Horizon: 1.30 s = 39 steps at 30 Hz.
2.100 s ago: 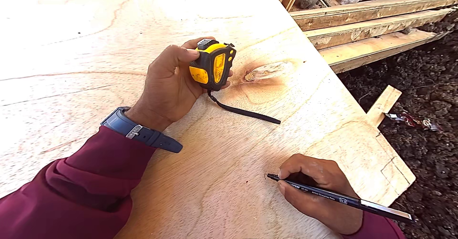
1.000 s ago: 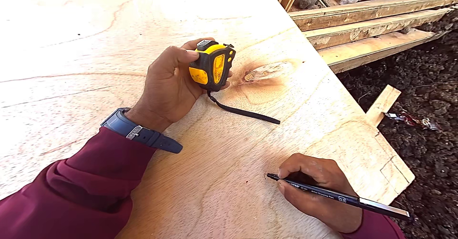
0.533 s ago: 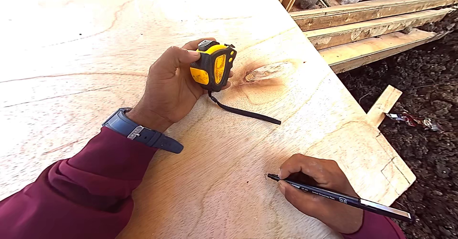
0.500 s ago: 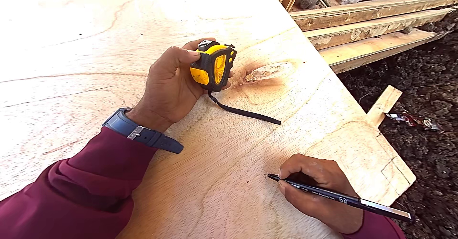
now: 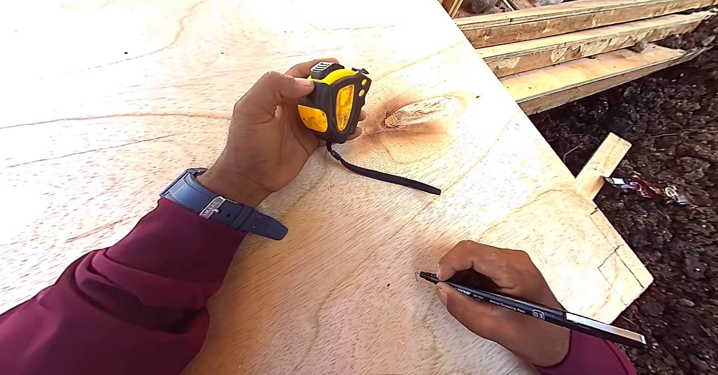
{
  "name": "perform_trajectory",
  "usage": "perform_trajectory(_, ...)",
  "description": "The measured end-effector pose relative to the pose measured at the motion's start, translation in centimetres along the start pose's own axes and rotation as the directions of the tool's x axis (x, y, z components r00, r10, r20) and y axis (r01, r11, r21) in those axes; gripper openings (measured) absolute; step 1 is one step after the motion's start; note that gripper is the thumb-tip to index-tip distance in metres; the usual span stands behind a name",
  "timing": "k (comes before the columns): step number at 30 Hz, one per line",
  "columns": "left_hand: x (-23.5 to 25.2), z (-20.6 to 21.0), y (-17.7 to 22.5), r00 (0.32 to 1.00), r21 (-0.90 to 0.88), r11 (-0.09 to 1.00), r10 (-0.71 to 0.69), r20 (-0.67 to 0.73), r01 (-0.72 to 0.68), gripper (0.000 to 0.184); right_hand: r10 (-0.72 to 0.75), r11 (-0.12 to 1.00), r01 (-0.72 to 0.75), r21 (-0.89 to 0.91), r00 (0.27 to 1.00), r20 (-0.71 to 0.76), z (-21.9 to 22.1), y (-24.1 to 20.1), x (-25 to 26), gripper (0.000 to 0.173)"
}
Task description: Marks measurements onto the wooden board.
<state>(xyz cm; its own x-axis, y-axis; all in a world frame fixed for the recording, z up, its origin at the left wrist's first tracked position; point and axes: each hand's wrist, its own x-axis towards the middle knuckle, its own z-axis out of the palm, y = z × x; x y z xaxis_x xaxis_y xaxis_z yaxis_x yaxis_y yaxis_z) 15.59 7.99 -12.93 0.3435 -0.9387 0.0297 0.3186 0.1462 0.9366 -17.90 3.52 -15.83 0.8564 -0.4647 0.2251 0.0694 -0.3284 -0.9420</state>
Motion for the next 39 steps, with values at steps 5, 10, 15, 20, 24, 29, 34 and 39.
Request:
perform_trajectory(5,0.01,0.04,0.03,1.0,0.002,1.0,-0.004,-0.001,0.004,0.048,0.001,1.0,-0.001,0.0,1.0,-0.002,0.05,-0.03,0.0,0.006)
perform_trajectory(10,0.02,0.1,0.05,1.0,0.002,1.0,0.004,0.009,-0.004,0.048,0.0,1.0,0.0,0.001,1.0,0.0,0.02,-0.06,0.03,0.006)
perform_trajectory(15,0.06,0.06,0.08,1.0,0.01,1.0,0.0,0.01,0.0,0.049,0.005,1.0,-0.005,0.003,1.0,0.006,-0.02,-0.06,0.02,0.006)
perform_trajectory(20,0.03,0.06,0.05,1.0,-0.005,1.0,-0.002,0.002,0.002,0.049,-0.001,1.0,0.0,0.005,1.0,0.002,0.03,-0.1,0.03,0.006)
perform_trajectory(24,0.0,0.1,0.02,1.0,0.0,1.0,-0.005,-0.007,0.005,0.048,0.002,1.0,-0.002,0.006,1.0,-0.001,0.06,-0.12,0.05,0.006)
perform_trajectory(29,0.01,0.08,0.05,1.0,-0.007,1.0,-0.007,0.004,0.007,0.049,0.006,1.0,-0.006,0.015,1.0,0.001,0.03,-0.13,0.02,0.006)
perform_trajectory(34,0.03,0.02,0.02,1.0,0.005,1.0,-0.007,0.009,0.007,0.049,0.005,1.0,-0.005,0.002,1.0,0.001,0.01,-0.13,0.04,0.006)
perform_trajectory(39,0.03,-0.01,0.0,1.0,0.003,1.0,-0.001,0.012,0.001,0.049,0.002,1.0,-0.002,-0.002,1.0,0.008,0.0,-0.09,0.02,0.006)
